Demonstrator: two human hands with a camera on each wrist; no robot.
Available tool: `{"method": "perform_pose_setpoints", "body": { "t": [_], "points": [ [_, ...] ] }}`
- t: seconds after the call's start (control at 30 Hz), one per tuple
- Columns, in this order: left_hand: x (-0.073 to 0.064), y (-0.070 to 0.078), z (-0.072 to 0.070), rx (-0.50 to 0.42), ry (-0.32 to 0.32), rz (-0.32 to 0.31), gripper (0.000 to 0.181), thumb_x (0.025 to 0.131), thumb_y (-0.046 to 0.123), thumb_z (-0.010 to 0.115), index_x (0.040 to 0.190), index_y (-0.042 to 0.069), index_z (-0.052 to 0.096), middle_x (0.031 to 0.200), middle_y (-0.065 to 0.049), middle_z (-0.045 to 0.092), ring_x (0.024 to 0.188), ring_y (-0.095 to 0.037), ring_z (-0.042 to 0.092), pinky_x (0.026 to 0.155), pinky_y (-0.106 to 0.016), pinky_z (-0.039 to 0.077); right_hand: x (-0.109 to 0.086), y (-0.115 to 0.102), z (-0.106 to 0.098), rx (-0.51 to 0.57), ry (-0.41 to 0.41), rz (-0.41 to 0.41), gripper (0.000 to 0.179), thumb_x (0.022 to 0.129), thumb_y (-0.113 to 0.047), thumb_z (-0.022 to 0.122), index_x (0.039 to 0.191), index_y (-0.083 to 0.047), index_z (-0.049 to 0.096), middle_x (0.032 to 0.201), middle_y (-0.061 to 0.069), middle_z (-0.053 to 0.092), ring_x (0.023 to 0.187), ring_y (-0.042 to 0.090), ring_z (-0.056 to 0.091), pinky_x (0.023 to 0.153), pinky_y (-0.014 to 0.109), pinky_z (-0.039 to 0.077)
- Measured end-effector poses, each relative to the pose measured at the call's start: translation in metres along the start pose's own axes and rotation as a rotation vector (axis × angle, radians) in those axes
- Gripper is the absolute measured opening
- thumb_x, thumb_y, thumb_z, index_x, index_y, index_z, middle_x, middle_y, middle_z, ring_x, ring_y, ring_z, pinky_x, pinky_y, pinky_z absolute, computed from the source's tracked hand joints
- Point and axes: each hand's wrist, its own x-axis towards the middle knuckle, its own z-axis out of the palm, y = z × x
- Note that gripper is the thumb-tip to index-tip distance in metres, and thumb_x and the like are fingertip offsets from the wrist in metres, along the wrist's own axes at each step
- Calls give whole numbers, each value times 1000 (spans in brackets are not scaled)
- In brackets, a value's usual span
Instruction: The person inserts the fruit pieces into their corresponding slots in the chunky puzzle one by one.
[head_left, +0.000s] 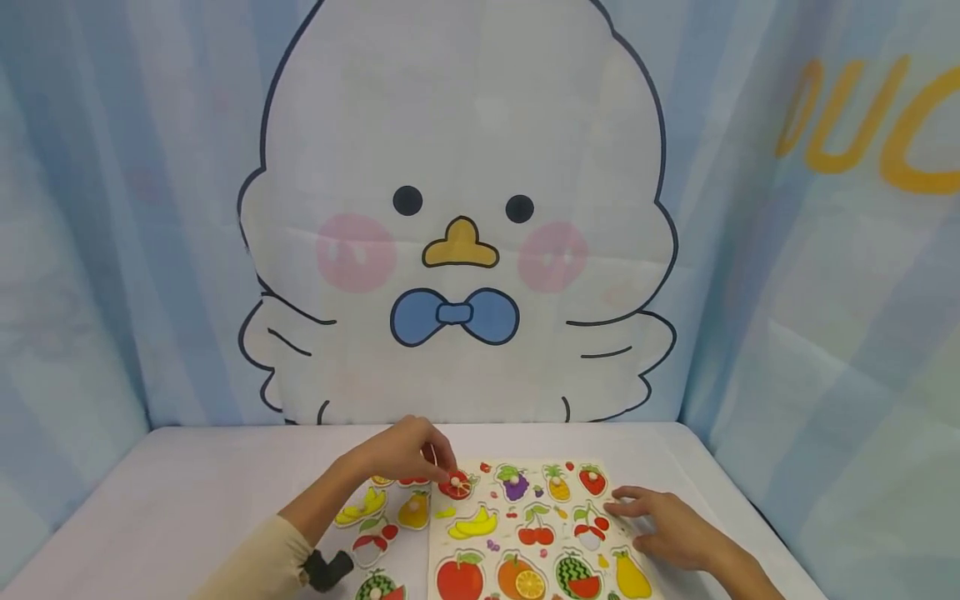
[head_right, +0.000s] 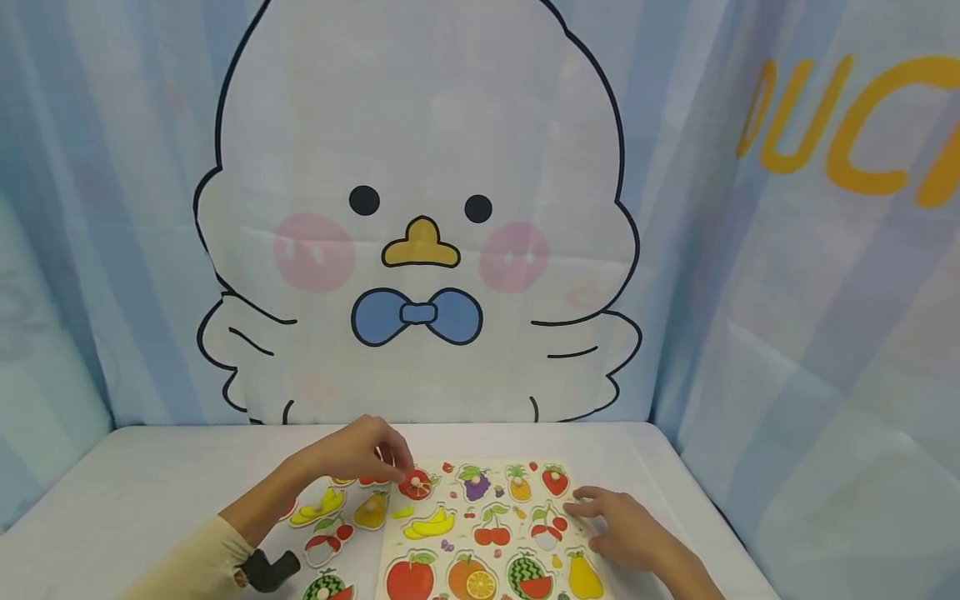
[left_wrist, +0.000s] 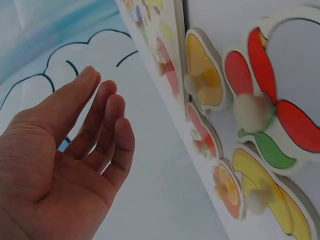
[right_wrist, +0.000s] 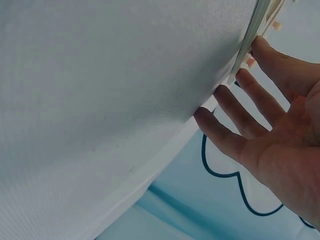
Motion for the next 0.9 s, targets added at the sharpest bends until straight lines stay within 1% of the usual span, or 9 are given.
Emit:
{"method": "perform_pose_setpoints", "body": {
  "t": [0.07,0.23,0.3,0.47,0.6,0.77,0.9],
  "points": [
    [-6,-4,-2,-10,0,-11,7,90,13,82,96,16,81,85,10,71,81,-16,62,69,-26,56,-1,0,-1,-3,5,14,51,81,1,82,129,-16,75,143,9,63,129,39,58,108,68,43],
    [-17,-15,-5,-43,-24,-3,6,89,11,82,94,13,80,86,8,72,81,-17,62,71,-26,54,-2,1,-1,-9,15,43,51,81,0,83,128,-17,76,143,7,64,130,37,58,109,65,43],
    [-22,-21,-6,-42,-29,-13,5,89,11,82,94,14,80,86,8,72,81,-17,62,72,-25,53,-1,1,0,-9,14,52,51,81,0,83,128,-18,76,143,7,63,130,37,57,109,65,43],
    [-34,-32,-10,-57,-33,-80,7,88,11,83,92,16,80,85,7,71,79,-17,62,72,-27,53,-1,2,3,-3,8,59,51,81,-1,84,128,-19,76,142,7,64,129,37,58,109,66,44],
    [-45,-39,-14,-74,-27,-110,8,87,11,84,91,16,80,87,6,73,78,-17,62,71,-27,53,0,1,3,-5,9,48,52,81,-2,84,129,-20,76,142,7,64,128,36,58,108,66,44],
    [-57,-45,-20,-62,-1,-152,8,86,9,84,90,16,80,87,5,72,79,-18,61,71,-27,53,1,-1,1,-2,3,25,52,81,-1,84,129,-17,75,142,8,63,129,38,58,108,67,43],
    [-65,-49,-22,-60,-10,-177,10,86,8,84,91,14,80,86,3,71,80,-18,61,72,-28,53,2,-3,2,-11,-1,30,52,81,-1,83,130,-18,75,143,8,63,129,38,58,109,67,43]
  ]
}}
